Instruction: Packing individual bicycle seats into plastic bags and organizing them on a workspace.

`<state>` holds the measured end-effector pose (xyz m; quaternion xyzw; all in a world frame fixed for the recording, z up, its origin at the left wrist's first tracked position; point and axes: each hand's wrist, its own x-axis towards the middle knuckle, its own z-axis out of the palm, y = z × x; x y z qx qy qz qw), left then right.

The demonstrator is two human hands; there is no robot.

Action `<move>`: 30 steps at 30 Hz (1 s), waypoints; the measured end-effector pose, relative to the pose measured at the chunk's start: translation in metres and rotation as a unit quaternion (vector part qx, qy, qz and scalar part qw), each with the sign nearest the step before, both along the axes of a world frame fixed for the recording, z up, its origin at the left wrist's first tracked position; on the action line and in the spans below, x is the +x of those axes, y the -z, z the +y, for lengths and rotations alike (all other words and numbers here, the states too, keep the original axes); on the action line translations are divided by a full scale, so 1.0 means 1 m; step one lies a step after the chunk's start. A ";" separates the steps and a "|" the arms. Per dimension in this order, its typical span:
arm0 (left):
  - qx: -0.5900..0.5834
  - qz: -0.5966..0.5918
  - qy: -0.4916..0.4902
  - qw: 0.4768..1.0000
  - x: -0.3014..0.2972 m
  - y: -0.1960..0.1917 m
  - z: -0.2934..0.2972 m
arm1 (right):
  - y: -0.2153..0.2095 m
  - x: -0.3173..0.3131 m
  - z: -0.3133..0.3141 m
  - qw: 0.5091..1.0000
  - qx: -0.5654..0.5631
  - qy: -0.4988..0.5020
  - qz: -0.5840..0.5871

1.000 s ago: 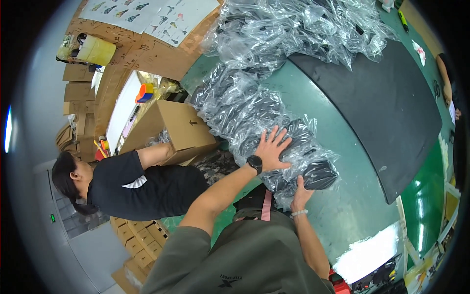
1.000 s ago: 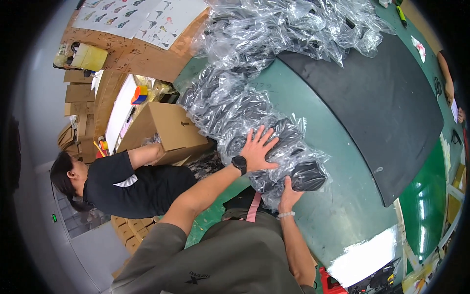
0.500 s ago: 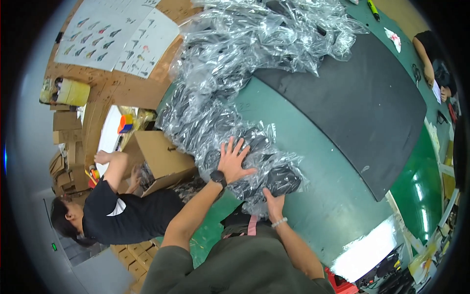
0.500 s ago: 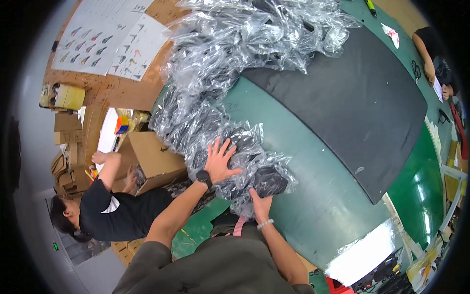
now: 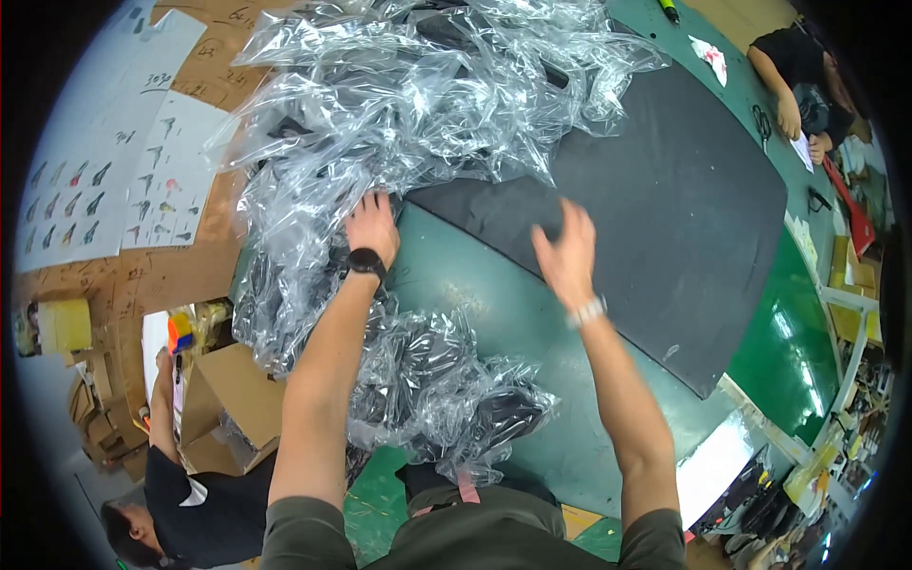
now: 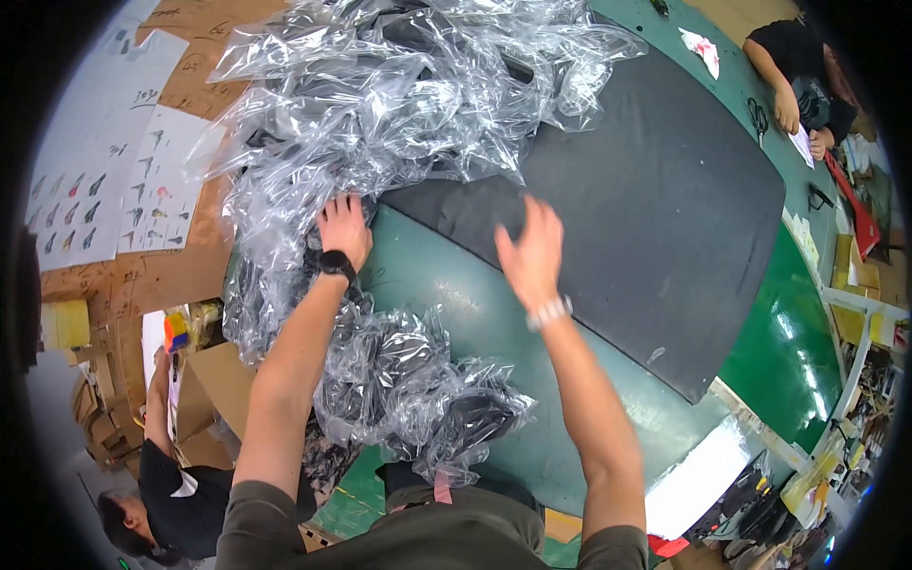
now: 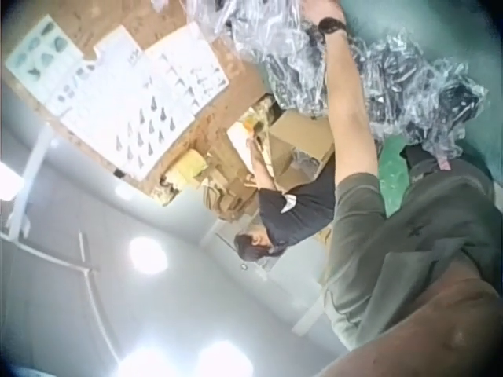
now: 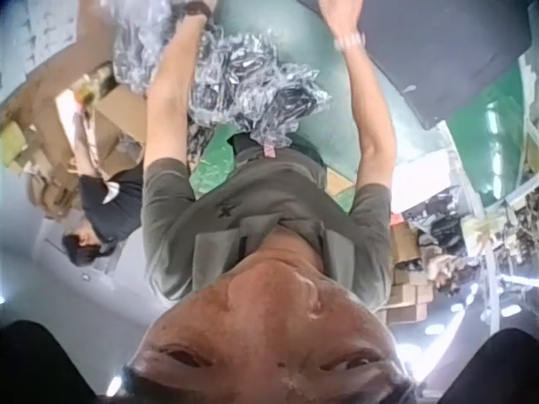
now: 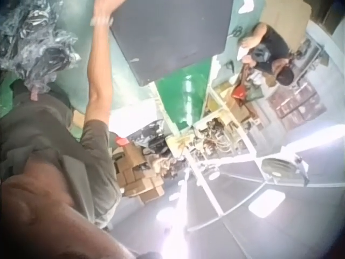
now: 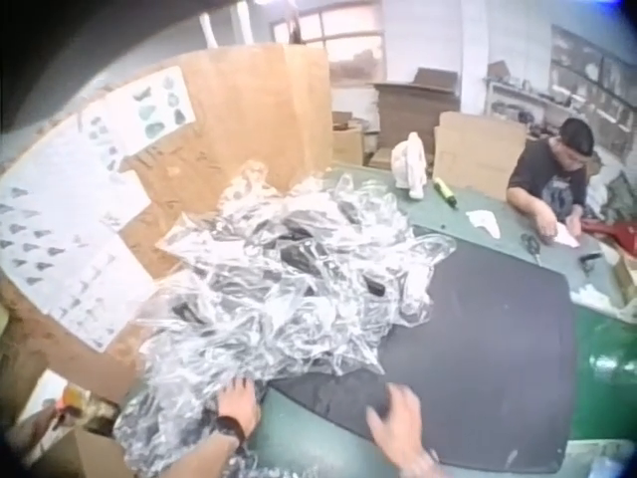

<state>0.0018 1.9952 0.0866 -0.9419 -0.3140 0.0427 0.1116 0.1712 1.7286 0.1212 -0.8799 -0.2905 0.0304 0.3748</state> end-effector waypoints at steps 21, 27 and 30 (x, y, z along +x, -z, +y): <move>-0.412 -0.264 -0.150 0.859 -0.026 -0.086 -0.091 | -0.001 0.068 0.170 0.909 -0.034 -0.175 -0.378; -0.669 -0.387 -0.307 0.555 -0.056 -0.112 -0.135 | 0.007 0.042 0.040 0.913 -0.049 -0.272 -0.299; -0.700 -0.457 -0.348 0.425 -0.076 -0.117 -0.156 | 0.008 0.019 -0.062 0.914 -0.107 -0.288 -0.264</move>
